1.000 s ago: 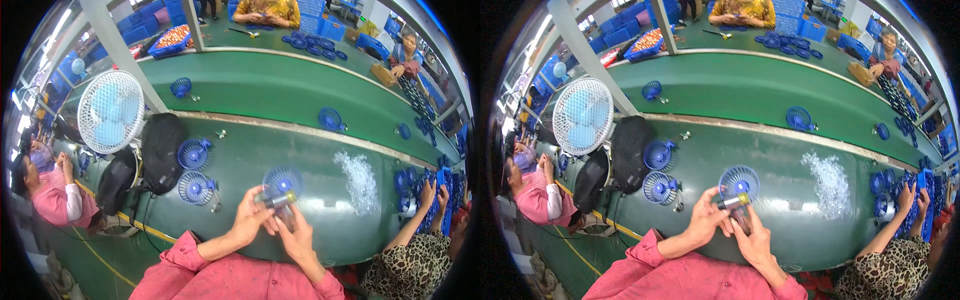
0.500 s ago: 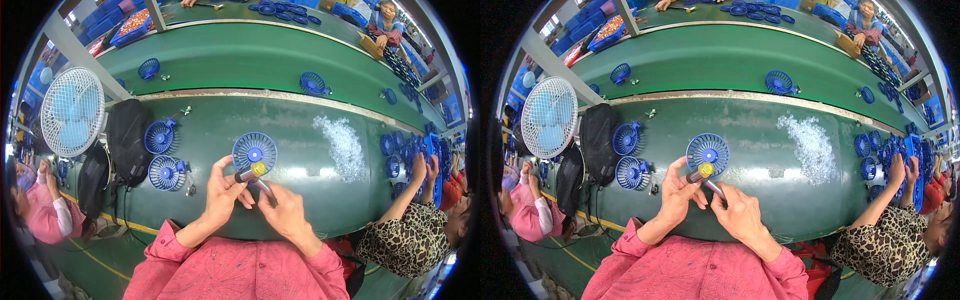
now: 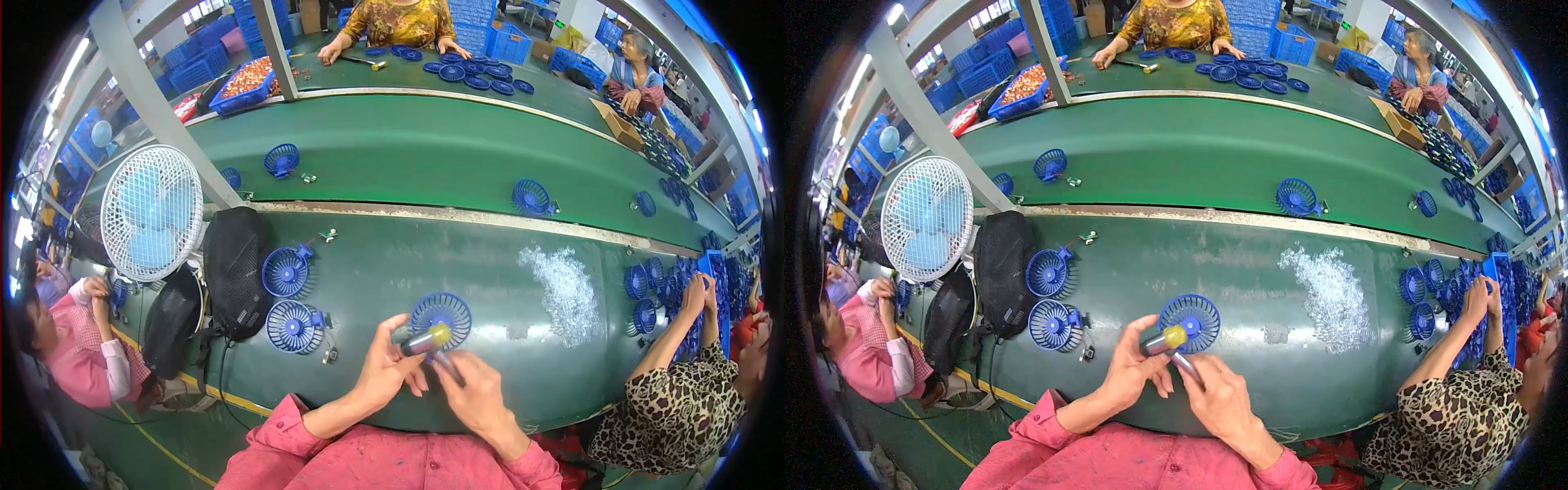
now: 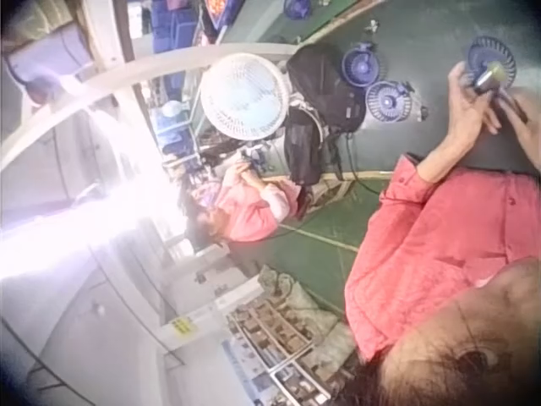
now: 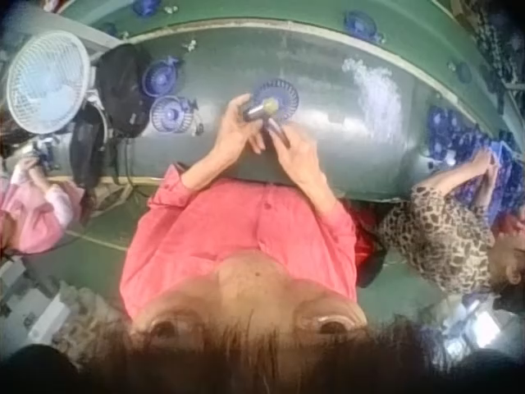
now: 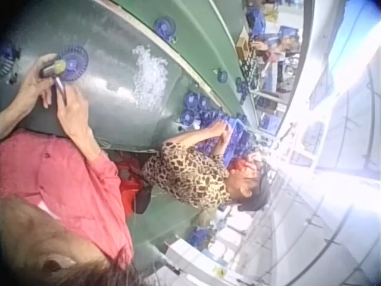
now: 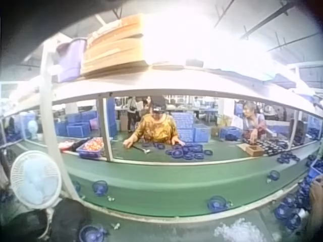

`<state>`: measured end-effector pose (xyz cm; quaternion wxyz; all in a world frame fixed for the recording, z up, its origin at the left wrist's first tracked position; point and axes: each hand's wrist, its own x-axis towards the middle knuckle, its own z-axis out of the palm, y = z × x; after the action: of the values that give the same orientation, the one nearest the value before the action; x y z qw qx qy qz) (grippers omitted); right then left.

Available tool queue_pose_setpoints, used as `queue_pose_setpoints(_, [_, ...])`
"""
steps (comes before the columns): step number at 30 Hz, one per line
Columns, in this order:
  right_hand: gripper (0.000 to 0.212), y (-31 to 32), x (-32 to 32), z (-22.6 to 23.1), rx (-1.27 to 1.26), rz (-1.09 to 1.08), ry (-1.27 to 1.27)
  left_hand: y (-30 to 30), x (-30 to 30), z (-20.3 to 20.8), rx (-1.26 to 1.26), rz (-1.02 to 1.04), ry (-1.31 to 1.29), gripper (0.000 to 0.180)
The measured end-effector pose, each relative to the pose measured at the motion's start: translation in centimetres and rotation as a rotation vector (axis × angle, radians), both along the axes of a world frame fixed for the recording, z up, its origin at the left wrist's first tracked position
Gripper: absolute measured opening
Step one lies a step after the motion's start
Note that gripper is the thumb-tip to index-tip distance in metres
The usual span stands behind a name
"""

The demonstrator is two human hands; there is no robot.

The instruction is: The person assembles mini fan parts by picking up fan guards from the conveyor, fitting components together, and tapping them into place with a small mallet.

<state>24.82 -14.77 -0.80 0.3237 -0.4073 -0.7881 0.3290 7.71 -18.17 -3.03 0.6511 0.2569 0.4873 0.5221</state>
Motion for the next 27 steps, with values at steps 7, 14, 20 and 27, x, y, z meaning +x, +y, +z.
queue_pose_setpoints(7, [0.033, -0.8, -1.0, -0.9, 0.114, 0.035, -0.264, -0.1, -0.1, 0.2, -0.136, 0.027, -0.209, 0.059])
queue_pose_setpoints(14, [0.012, 0.5, -0.5, -0.1, 0.158, -0.012, 0.055, -0.8, -0.7, 1.6, -0.061, -0.05, -0.182, 0.054])
queue_pose_setpoints(20, [0.015, 1.8, 0.7, 2.0, -0.863, -0.2, 0.526, -3.2, -0.3, 0.6, 0.479, -0.084, 0.623, 0.045])
queue_pose_setpoints(27, [0.029, 5.2, 1.9, -4.3, -0.429, -0.19, -0.095, -1.5, 0.9, -0.6, 0.779, -0.26, 1.458, 0.044])
